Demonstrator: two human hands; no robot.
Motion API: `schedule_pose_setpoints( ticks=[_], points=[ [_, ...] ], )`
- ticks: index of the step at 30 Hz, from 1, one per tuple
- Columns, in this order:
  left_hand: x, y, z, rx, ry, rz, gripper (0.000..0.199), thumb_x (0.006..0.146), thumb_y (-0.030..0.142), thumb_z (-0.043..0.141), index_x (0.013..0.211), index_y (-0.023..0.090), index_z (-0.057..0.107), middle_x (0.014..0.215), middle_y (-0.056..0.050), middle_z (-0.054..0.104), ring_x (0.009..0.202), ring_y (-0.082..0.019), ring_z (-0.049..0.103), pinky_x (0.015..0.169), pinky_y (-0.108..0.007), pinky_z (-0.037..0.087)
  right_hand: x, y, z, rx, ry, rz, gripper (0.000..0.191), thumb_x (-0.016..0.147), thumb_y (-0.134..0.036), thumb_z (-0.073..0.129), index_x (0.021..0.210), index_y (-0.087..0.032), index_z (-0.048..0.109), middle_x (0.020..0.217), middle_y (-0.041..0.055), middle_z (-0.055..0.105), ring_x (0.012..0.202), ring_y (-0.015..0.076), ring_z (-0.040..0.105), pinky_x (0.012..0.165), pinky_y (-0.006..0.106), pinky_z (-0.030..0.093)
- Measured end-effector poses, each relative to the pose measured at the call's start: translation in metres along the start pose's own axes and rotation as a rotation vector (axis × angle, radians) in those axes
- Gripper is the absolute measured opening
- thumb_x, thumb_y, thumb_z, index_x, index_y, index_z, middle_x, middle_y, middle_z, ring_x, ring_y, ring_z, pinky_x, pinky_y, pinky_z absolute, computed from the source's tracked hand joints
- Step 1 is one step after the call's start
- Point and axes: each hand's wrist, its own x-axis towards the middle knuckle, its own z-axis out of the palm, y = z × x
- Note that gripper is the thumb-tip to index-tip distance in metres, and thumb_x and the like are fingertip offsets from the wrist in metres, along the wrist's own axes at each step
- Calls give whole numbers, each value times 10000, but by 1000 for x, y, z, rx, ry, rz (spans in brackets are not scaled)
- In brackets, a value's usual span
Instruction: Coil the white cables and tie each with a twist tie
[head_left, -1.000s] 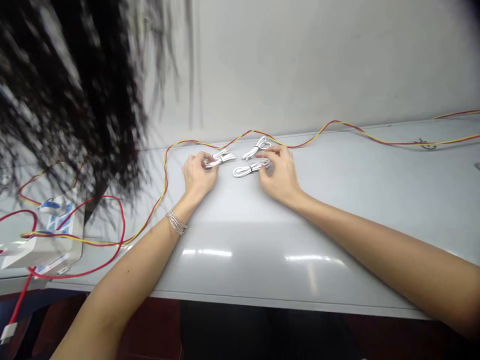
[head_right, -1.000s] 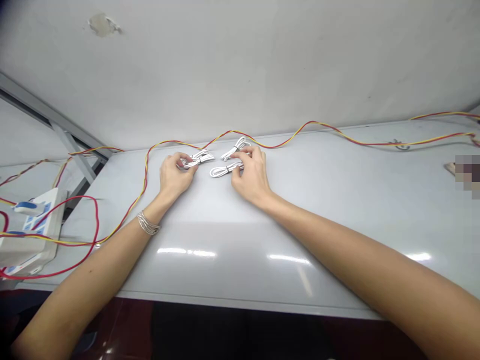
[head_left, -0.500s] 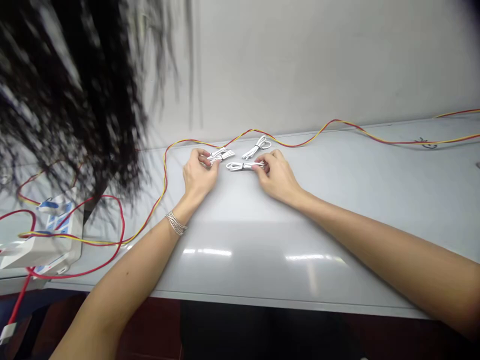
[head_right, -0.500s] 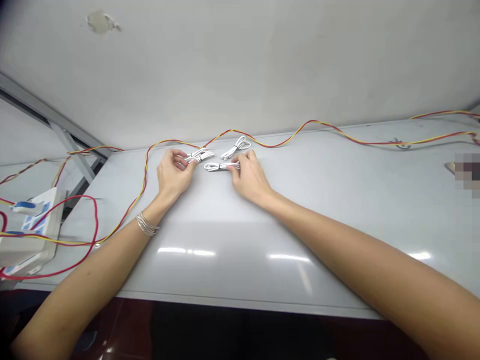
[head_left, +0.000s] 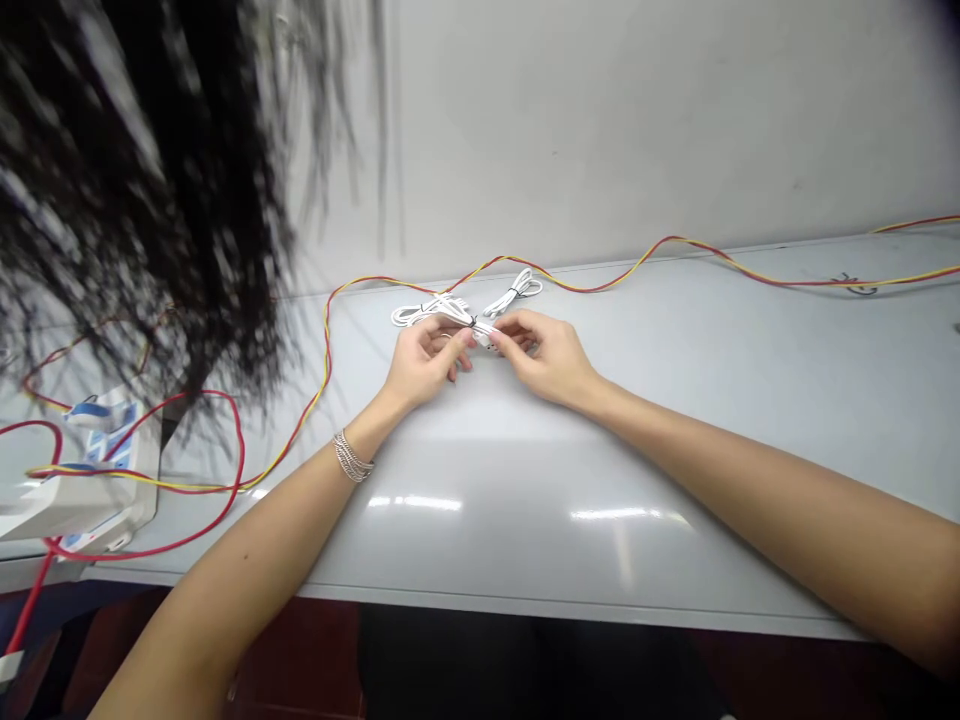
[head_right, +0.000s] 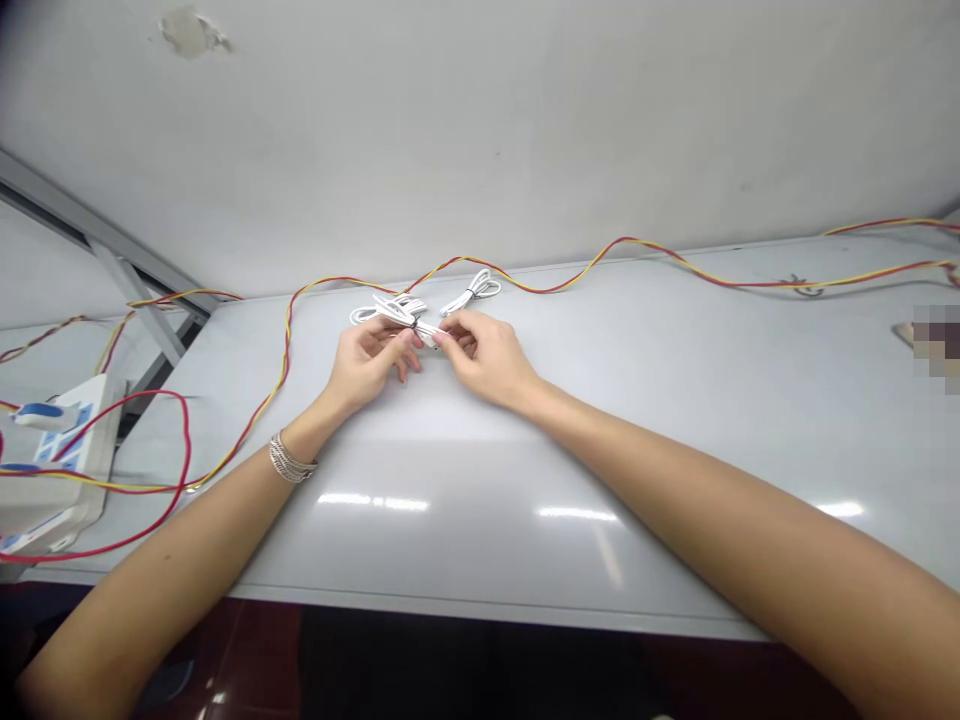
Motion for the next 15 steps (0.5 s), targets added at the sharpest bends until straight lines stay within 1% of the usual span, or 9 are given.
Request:
schedule_pose_setpoints(
  ticks=[3,7,10,12,15],
  points=[
    [-1,1,-1,-52,-18,3,417,763,508,765,908,143,623,770,-46,658,545,-150,660,395,-247,492,-1,-1,0,38,-34,-9,207,900,-358,593,916,-170,679,864,58,735,734,165,660,696,298,530],
    [-1,-2,-1,-63,-19,31,433,728,452,814,968,147,621,819,-34,614,586,-147,669,387,-227,498,-2,-2,0,71,-69,-32,193,880,-365,629,923,-183,675,862,54,742,751,178,683,678,298,534],
    [0,-6,-1,-51,-14,58,421,722,466,814,936,159,619,867,-39,585,631,-133,646,380,-214,505,-2,-3,0,84,-120,-42,186,904,-352,600,922,-184,678,859,46,737,761,171,678,679,289,523],
    [1,-7,-1,-46,-14,55,426,716,478,814,914,163,608,889,-42,576,650,-129,631,383,-215,514,-1,-3,-1,87,-93,-14,201,919,-346,576,932,-175,680,854,50,732,746,165,667,681,290,518],
    [0,-7,1,-23,-27,42,427,727,476,805,914,162,584,847,-35,578,648,-128,619,399,-207,507,0,-3,-1,110,-5,40,220,902,-356,599,969,-161,675,877,63,732,749,167,663,684,294,517]
  ],
)
